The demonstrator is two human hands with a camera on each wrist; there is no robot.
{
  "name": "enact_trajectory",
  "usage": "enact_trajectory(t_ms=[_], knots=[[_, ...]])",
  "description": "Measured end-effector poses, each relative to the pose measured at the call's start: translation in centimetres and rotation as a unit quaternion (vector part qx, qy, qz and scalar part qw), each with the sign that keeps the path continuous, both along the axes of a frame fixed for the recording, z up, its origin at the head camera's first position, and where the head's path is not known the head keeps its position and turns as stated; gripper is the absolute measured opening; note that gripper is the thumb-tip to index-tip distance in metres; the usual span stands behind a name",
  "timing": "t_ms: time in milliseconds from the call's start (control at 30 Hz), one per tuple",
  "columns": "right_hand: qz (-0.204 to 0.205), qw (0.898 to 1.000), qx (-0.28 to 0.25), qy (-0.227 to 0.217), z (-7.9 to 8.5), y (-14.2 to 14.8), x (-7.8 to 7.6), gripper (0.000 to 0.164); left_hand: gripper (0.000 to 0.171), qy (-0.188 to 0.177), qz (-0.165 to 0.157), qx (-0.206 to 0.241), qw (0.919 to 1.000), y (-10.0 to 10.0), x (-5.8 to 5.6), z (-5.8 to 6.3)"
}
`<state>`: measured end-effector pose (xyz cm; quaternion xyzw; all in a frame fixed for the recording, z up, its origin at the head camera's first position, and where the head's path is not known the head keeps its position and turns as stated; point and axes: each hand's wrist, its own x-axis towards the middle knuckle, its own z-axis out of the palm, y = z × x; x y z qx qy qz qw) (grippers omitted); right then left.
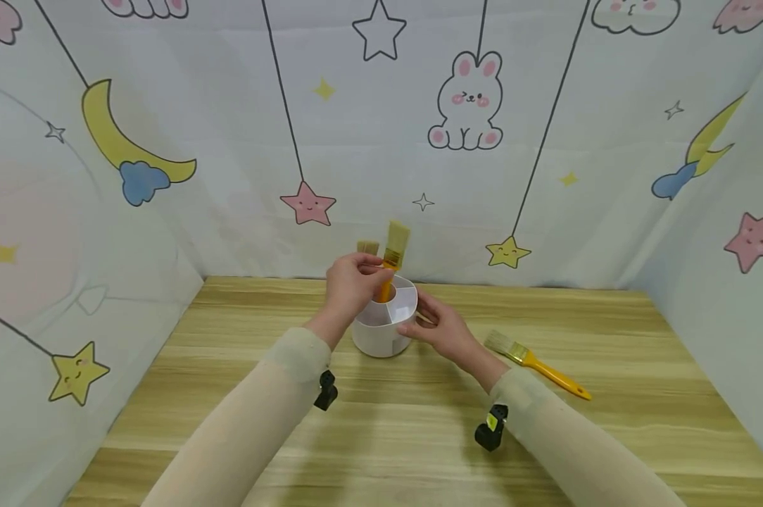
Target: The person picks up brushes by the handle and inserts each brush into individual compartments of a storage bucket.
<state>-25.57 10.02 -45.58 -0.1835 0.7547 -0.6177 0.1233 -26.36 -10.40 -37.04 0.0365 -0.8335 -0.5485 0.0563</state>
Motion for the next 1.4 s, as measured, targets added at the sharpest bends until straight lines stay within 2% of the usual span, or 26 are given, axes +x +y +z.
enact_trajectory(t_ms=[100,167,533,667,900,1067,1300,1400], knots=[[0.000,1.000,0.002,-0.003,0.0,0.0,0.1,0.088,0.030,0.004,-0.006,-0.044,0.9990,0.4,-0.1,0.1],[0.001,1.000,0.003,-0.003,-0.1,0.1,0.1,0.088,0.029,0.004,-0.005,-0.056,0.9984,0.6,0.0,0.3],[0.010,1.000,-0.003,-0.008,0.0,-0.1,0.0,0.088,0.028,-0.009,0.014,-0.053,0.9985,0.5,0.3,0.5],[0.010,1.000,0.000,-0.007,0.0,-0.2,0.0,0.088,0.029,-0.014,0.012,-0.054,0.9984,0.2,0.4,0.6],[0.011,1.000,0.004,-0.004,0.0,-0.2,0.0,0.088,0.032,-0.033,-0.006,-0.090,0.9954,-0.3,0.4,1.1],[0.010,1.000,0.004,-0.008,0.2,-0.2,0.1,0.088,0.030,-0.059,-0.019,-0.085,0.9944,-0.6,0.6,1.7],[0.011,1.000,0.009,-0.005,0.3,-0.2,0.1,0.087,0.033,-0.098,-0.032,-0.029,0.9942,-1.1,0.6,2.3],[0.011,1.000,0.008,-0.002,0.2,-0.2,0.1,0.086,0.036,-0.106,-0.040,-0.019,0.9934,-1.4,0.8,2.6]])
